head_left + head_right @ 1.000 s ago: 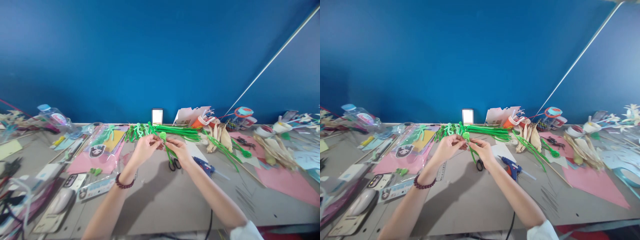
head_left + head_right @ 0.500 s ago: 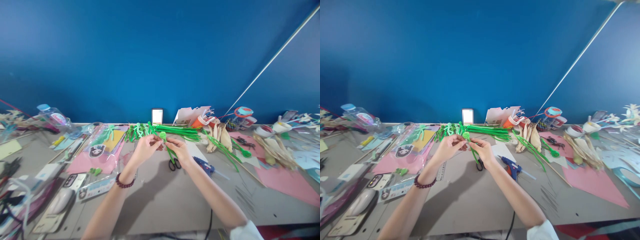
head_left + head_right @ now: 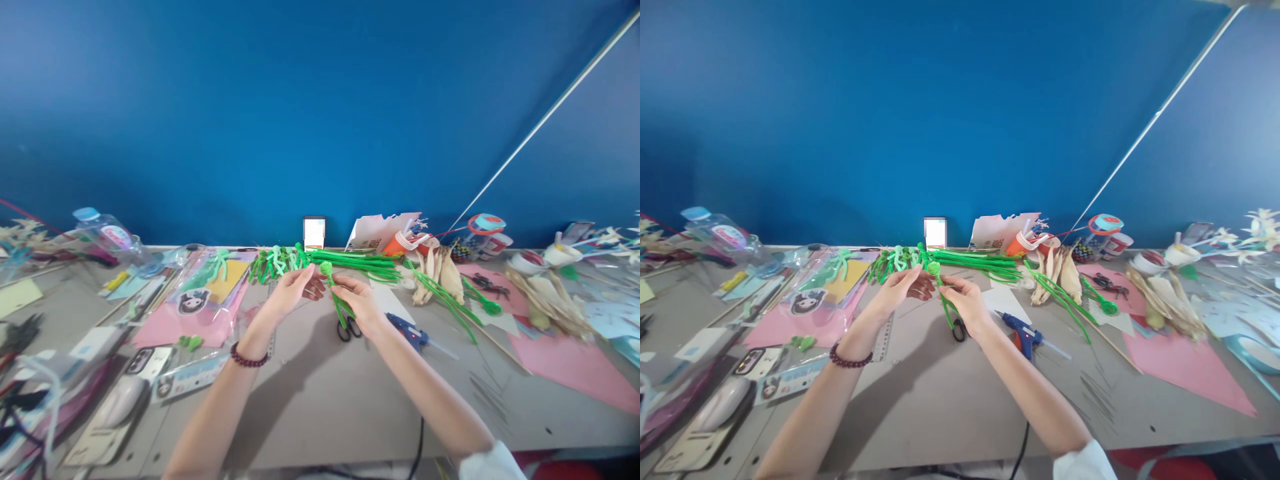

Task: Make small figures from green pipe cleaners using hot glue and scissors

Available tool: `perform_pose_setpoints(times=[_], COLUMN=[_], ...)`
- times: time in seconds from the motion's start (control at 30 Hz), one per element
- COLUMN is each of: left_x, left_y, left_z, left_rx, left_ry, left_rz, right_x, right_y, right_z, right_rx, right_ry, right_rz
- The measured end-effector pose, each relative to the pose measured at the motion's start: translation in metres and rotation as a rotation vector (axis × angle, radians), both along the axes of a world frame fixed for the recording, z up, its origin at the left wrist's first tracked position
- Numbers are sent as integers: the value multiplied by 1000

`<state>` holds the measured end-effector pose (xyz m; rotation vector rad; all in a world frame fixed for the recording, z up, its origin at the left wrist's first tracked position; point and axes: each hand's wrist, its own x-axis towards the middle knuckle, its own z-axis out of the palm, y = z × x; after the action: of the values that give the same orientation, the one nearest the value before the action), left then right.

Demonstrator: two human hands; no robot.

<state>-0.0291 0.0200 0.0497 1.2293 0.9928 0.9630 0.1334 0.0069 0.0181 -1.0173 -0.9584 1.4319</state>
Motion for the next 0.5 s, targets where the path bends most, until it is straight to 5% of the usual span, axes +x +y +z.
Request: perform_pose_setpoints(times=[0.3,0.5], left_x=[1,19], left_y=[8,2], left_z=[-17,-24], left_rx=[-11,-33], left_ry=[-63,-215], left_rz=[-87,69], right_x=[0,-1], right_y=[2,0], right_z=[-6,-3], right_rx=[88,83], right_ry=[85,118], right_rz=[2,-40])
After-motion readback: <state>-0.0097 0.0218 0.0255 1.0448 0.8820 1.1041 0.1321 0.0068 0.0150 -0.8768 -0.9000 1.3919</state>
